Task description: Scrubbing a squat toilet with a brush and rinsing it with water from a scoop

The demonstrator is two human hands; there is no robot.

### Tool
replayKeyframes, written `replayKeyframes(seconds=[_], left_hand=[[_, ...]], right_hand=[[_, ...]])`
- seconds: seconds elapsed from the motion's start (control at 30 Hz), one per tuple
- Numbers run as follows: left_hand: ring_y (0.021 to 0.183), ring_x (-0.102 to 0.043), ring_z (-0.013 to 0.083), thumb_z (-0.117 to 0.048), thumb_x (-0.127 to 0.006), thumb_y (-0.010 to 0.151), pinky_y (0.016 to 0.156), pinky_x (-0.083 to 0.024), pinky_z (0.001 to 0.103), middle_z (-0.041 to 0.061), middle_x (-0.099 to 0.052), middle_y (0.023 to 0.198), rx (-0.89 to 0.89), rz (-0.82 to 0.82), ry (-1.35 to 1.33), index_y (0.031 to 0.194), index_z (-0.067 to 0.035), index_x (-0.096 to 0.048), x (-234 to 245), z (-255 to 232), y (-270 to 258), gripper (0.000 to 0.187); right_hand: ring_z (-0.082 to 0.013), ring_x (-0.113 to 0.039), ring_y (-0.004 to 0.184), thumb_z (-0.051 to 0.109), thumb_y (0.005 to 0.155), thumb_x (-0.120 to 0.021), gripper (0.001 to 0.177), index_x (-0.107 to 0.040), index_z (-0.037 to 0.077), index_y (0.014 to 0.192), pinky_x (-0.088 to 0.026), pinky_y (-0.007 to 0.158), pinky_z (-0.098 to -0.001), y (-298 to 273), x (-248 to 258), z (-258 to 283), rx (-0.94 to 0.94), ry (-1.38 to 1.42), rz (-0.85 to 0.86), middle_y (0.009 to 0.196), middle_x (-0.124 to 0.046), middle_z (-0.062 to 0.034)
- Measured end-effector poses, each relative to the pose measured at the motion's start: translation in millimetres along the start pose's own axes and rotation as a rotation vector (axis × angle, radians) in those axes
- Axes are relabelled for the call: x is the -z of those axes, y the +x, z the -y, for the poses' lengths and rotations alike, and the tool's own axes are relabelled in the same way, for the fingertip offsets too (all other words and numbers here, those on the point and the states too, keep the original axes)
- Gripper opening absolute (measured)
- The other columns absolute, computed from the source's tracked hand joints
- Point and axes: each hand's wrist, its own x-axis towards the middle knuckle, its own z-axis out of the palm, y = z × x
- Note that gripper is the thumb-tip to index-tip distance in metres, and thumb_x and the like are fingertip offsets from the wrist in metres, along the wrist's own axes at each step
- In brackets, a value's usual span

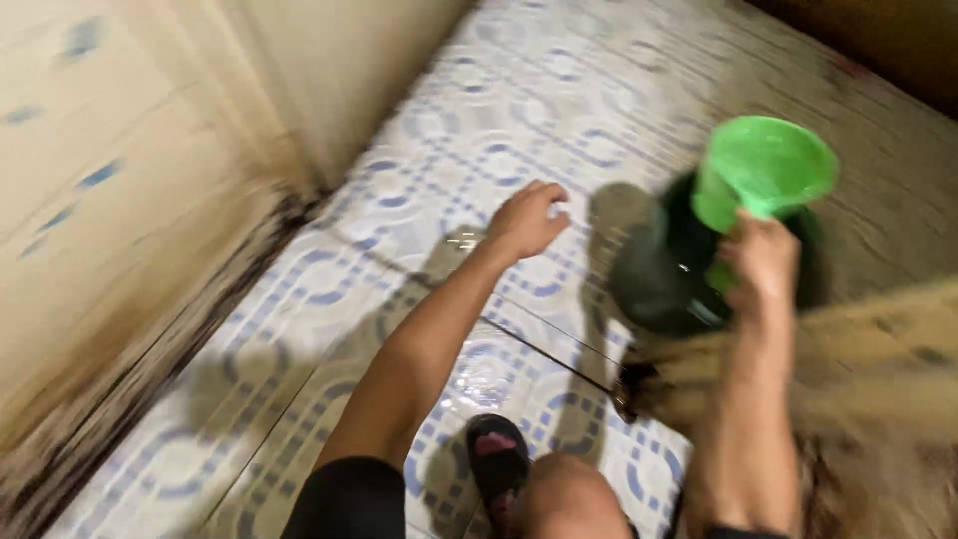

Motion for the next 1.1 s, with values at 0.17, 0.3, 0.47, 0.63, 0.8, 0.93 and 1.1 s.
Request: replayKeyframes(seconds=[0.17,0.3,0.47,0.63,0.8,0.93,1.1], left_hand=[[0.121,-0.06,0.0314,-0.036,-0.05,0.097,0.096,-0.05,0.049,0.006,-0.054,0.142,0.188,0.015,0.072,0.137,-0.021,-0.06,87,90,-70,0.044],[0.117,-0.064,0.0376,-0.009,-0.049,0.086,0.093,-0.051,0.049,0.014,-0.064,0.13,0.305,-0.099,0.184,0.122,-0.023,-0.068,140,207,-149,0.043],[0.104,-0.067,0.0401,-0.011,-0.052,0.089,0.078,-0.053,0.051,0.015,-0.068,0.116,0.52,-0.178,0.332,0.111,-0.021,-0.07,190,292,-286,0.03],[0.121,-0.065,0.0414,-0.011,-0.053,0.099,0.101,-0.054,0.051,0.019,-0.071,0.124,0.722,-0.379,0.13,0.127,-0.009,-0.071,190,333,-391,0.033],[0.121,-0.064,0.0426,-0.013,-0.055,0.1,0.099,-0.054,0.054,0.021,-0.069,0.125,0.794,-0.4,0.077,0.127,-0.008,-0.071,182,317,-431,0.032],[0.124,-0.063,0.0367,-0.021,-0.058,0.097,0.1,-0.055,0.054,0.016,-0.067,0.128,0.928,-0.327,0.04,0.127,-0.019,-0.07,159,325,-446,0.032],[0.124,-0.064,0.0339,-0.024,-0.054,0.098,0.099,-0.056,0.053,0.012,-0.066,0.132,1.019,-0.271,0.018,0.129,-0.023,-0.069,122,344,-454,0.035]], right_hand=[[-0.0009,-0.039,0.056,0.028,0.112,-0.059,0.022,-0.05,0.023,0.093,-0.031,0.05,-0.0196,-34,-48,49,-0.018,0.117,0.245,0.076,-0.049,0.0061],[-0.0074,-0.043,0.054,0.031,0.114,-0.062,0.033,-0.051,0.02,0.085,-0.031,0.048,-0.0256,-25,-121,18,0.086,-0.047,0.443,0.068,-0.049,0.0022],[-0.0072,-0.042,0.046,0.031,0.107,-0.067,0.029,-0.056,0.023,0.082,-0.029,0.04,-0.0245,-76,-219,20,-0.054,-0.125,0.626,0.06,-0.048,0.0049],[-0.0074,-0.051,0.051,0.022,0.105,-0.063,0.017,-0.06,0.005,0.105,-0.042,0.043,-0.0215,-107,-307,-15,0.046,-0.199,0.875,0.071,-0.054,-0.0002],[-0.0121,-0.051,0.053,0.017,0.104,-0.059,0.025,-0.061,-0.007,0.109,-0.041,0.047,-0.0261,-166,-334,26,0.171,-0.334,1.028,0.07,-0.053,-0.0063],[-0.0191,-0.058,0.055,0.019,0.1,-0.064,0.037,-0.062,-0.012,0.12,-0.048,0.052,-0.0353,-187,-356,35,0.286,-0.51,1.102,0.073,-0.06,-0.0132],[-0.0251,-0.067,0.061,0.023,0.1,-0.065,0.043,-0.064,-0.01,0.126,-0.052,0.062,-0.0396,-215,-371,64,0.43,-0.719,1.156,0.079,-0.068,-0.0165]])
